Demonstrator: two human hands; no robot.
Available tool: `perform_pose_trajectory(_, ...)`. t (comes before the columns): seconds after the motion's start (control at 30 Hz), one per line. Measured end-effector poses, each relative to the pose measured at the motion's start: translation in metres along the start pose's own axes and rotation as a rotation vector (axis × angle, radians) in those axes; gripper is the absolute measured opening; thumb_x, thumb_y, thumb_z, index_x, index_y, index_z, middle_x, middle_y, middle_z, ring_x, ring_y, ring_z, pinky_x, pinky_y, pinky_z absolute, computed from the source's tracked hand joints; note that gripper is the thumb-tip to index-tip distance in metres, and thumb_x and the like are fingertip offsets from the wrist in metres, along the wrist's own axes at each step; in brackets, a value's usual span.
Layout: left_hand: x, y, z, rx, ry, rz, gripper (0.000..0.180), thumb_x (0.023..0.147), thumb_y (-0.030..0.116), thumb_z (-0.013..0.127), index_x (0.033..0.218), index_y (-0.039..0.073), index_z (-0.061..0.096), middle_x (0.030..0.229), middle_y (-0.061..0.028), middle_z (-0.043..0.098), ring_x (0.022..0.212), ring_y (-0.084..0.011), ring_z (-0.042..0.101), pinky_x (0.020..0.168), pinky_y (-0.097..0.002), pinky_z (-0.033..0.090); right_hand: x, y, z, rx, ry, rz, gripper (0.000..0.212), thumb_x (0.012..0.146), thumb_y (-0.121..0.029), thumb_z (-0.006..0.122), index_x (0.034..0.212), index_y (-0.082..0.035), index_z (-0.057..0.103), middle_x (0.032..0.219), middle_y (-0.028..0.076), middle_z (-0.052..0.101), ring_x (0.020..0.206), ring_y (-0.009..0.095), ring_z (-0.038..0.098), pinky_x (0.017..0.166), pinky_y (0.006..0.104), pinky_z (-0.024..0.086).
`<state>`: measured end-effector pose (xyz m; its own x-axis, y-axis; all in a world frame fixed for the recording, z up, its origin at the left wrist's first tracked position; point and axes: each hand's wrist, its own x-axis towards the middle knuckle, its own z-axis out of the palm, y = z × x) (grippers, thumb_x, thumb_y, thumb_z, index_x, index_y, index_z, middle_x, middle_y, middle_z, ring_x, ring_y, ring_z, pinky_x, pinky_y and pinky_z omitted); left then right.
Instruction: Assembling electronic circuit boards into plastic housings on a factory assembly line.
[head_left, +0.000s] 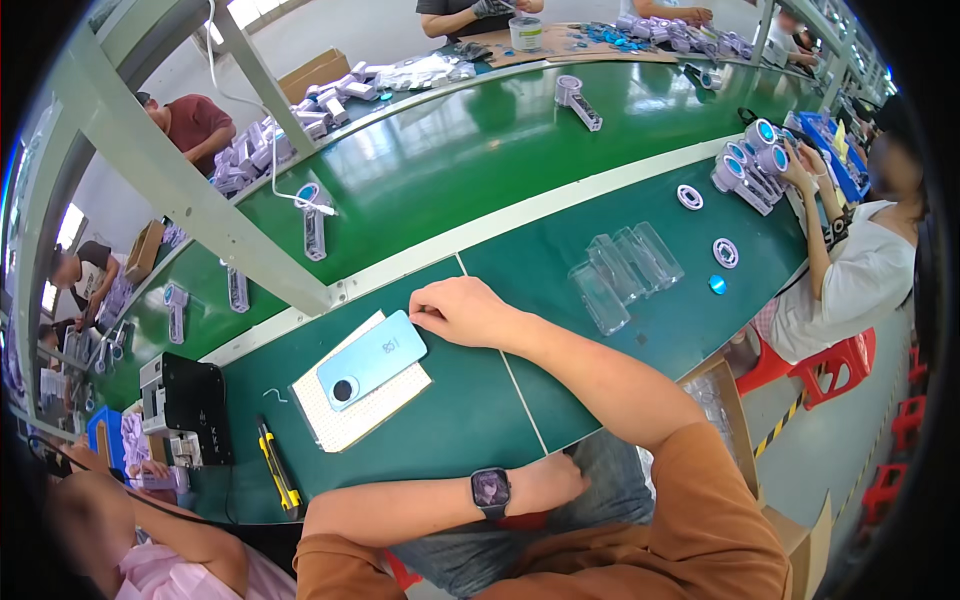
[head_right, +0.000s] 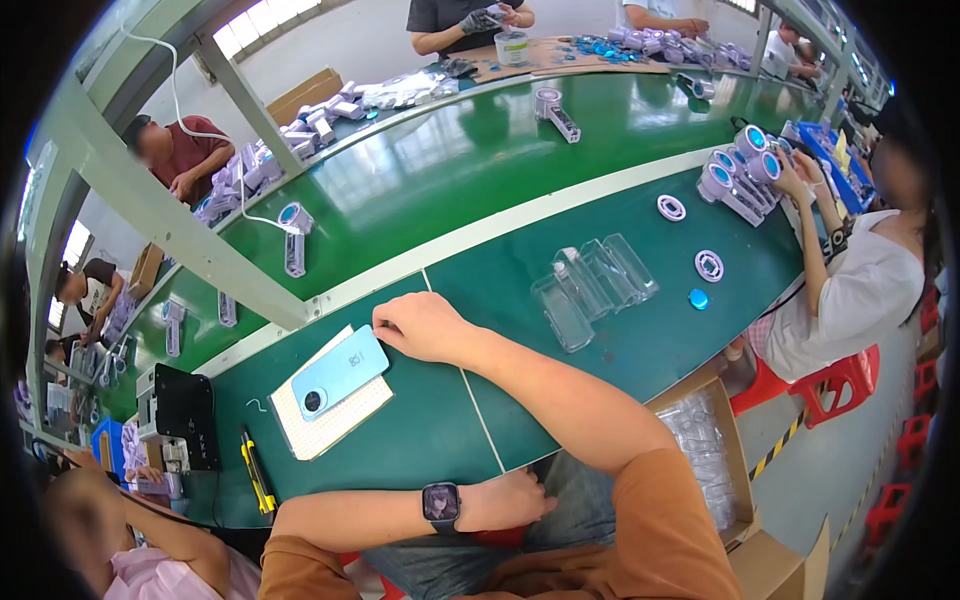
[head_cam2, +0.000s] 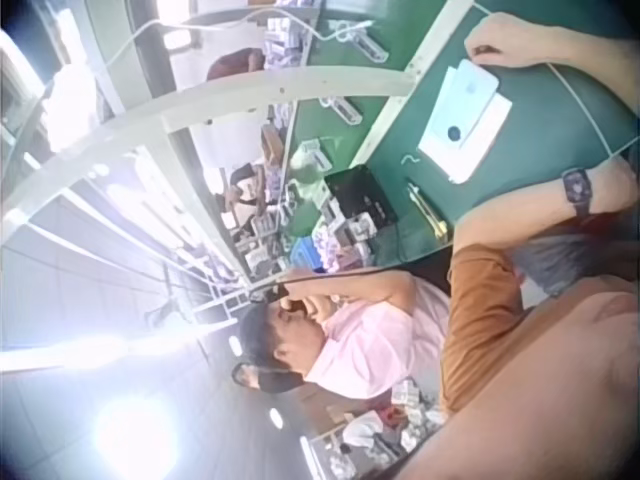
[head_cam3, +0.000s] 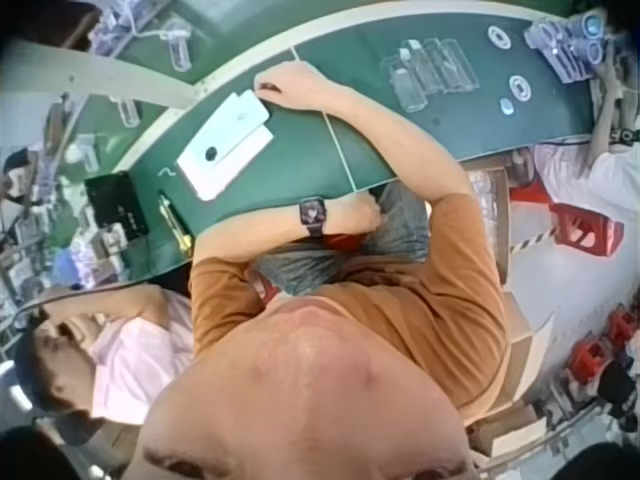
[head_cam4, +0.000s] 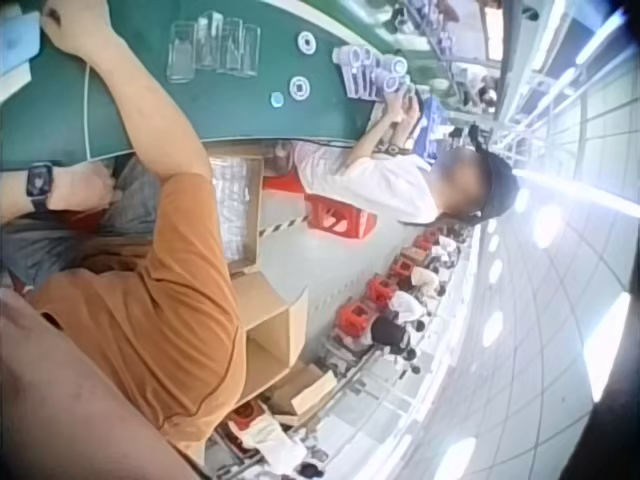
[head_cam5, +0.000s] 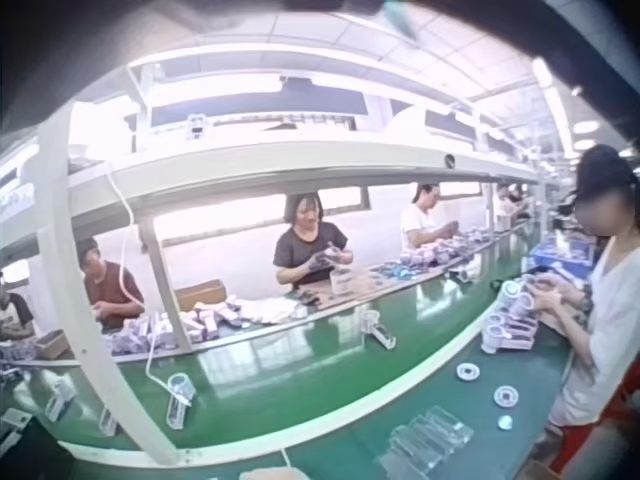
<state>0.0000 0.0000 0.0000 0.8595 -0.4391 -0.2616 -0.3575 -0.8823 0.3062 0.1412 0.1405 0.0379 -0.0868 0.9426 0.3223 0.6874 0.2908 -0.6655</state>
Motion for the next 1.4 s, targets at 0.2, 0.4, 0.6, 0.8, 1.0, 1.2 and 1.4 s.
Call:
perform_pose_trajectory(0.2, -0.004, -0.003, -0.004, 0.001, 0.054, 0.01, 0.02, 0.089, 0.027, 0.063, 0.093, 0.008, 0.069, 0.073, -0.0096, 0.07, 0.079, -0.0286, 0.07, 0.08, -0.0402, 0.051, 0.002, -0.001, -0.001, 0.001, 0.022, -0.018, 0.013, 0.092, -0.021, 0.065, 0.093, -0.009, 0.069, 0.085, 0.01, 0.071, 0.081, 0.031, 0.067, 0.072, 0.0427, 0.053)
perform_pose_trajectory(0.4, -0.002, -0.003, -0.001, -0.027, 0.061, 0.018, 0.02, 0.089, 0.027, 0.064, 0.093, 0.008, 0.069, 0.072, -0.0099, 0.07, 0.079, -0.0292, 0.07, 0.081, -0.0405, 0.051, 0.003, -0.001, -0.001, -0.005, 0.02, -0.014, 0.013, 0.091, -0.021, 0.065, 0.092, -0.008, 0.069, 0.084, 0.01, 0.07, 0.081, 0.031, 0.067, 0.072, 0.0427, 0.052)
perform_pose_trajectory(0.6, -0.001, -0.003, 0.001, -0.032, 0.066, 0.028, 0.02, 0.089, 0.027, 0.064, 0.093, 0.008, 0.069, 0.075, -0.0103, 0.07, 0.081, -0.0289, 0.07, 0.081, -0.0402, 0.051, 0.002, 0.0, 0.0, -0.005, 0.027, -0.017, 0.013, 0.091, -0.02, 0.065, 0.092, -0.008, 0.069, 0.083, 0.01, 0.07, 0.081, 0.031, 0.067, 0.071, 0.0428, 0.052)
perform_pose_trajectory(0.8, 0.0, -0.002, 0.0, -0.05, 0.011, 0.005, 0.021, 0.089, 0.027, 0.064, 0.095, 0.007, 0.069, 0.077, -0.0111, 0.071, 0.082, -0.0293, 0.07, 0.082, -0.0402, 0.051, 0.001, 0.002, 0.001, -0.011, 0.043, -0.047, 0.012, 0.093, -0.02, 0.065, 0.093, -0.009, 0.068, 0.083, 0.008, 0.069, 0.076, 0.028, 0.066, 0.067, 0.0398, 0.051)
perform_pose_trajectory(1.0, 0.001, -0.002, 0.005, -0.042, 0.054, 0.015, 0.021, 0.089, 0.027, 0.064, 0.096, 0.007, 0.069, 0.076, -0.0117, 0.071, 0.082, -0.0299, 0.07, 0.082, -0.0401, 0.051, 0.0, 0.002, 0.001, -0.016, 0.05, -0.053, 0.012, 0.093, -0.02, 0.065, 0.093, -0.008, 0.068, 0.084, 0.008, 0.069, 0.076, 0.029, 0.066, 0.068, 0.0401, 0.052)
perform_pose_trajectory(1.2, 0.002, -0.001, 0.005, -0.028, 0.015, 0.006, 0.022, 0.089, 0.027, 0.064, 0.098, 0.007, 0.069, 0.077, -0.0115, 0.071, 0.082, -0.0298, 0.07, 0.082, -0.0398, 0.05, -0.001, 0.001, 0.0, -0.006, 0.03, -0.032, 0.012, 0.093, -0.02, 0.065, 0.094, -0.008, 0.068, 0.085, 0.009, 0.069, 0.077, 0.029, 0.066, 0.069, 0.0403, 0.052)
perform_pose_trajectory(1.4, 0.001, -0.001, 0.007, -0.015, 0.026, 0.01, 0.021, 0.09, 0.026, 0.064, 0.099, 0.008, 0.069, 0.077, -0.0106, 0.071, 0.082, -0.029, 0.07, 0.083, -0.0389, 0.049, 0.0, 0.001, 0.0, -0.001, 0.02, -0.03, 0.012, 0.093, -0.02, 0.065, 0.094, -0.008, 0.069, 0.085, 0.008, 0.069, 0.077, 0.029, 0.066, 0.069, 0.0402, 0.052)
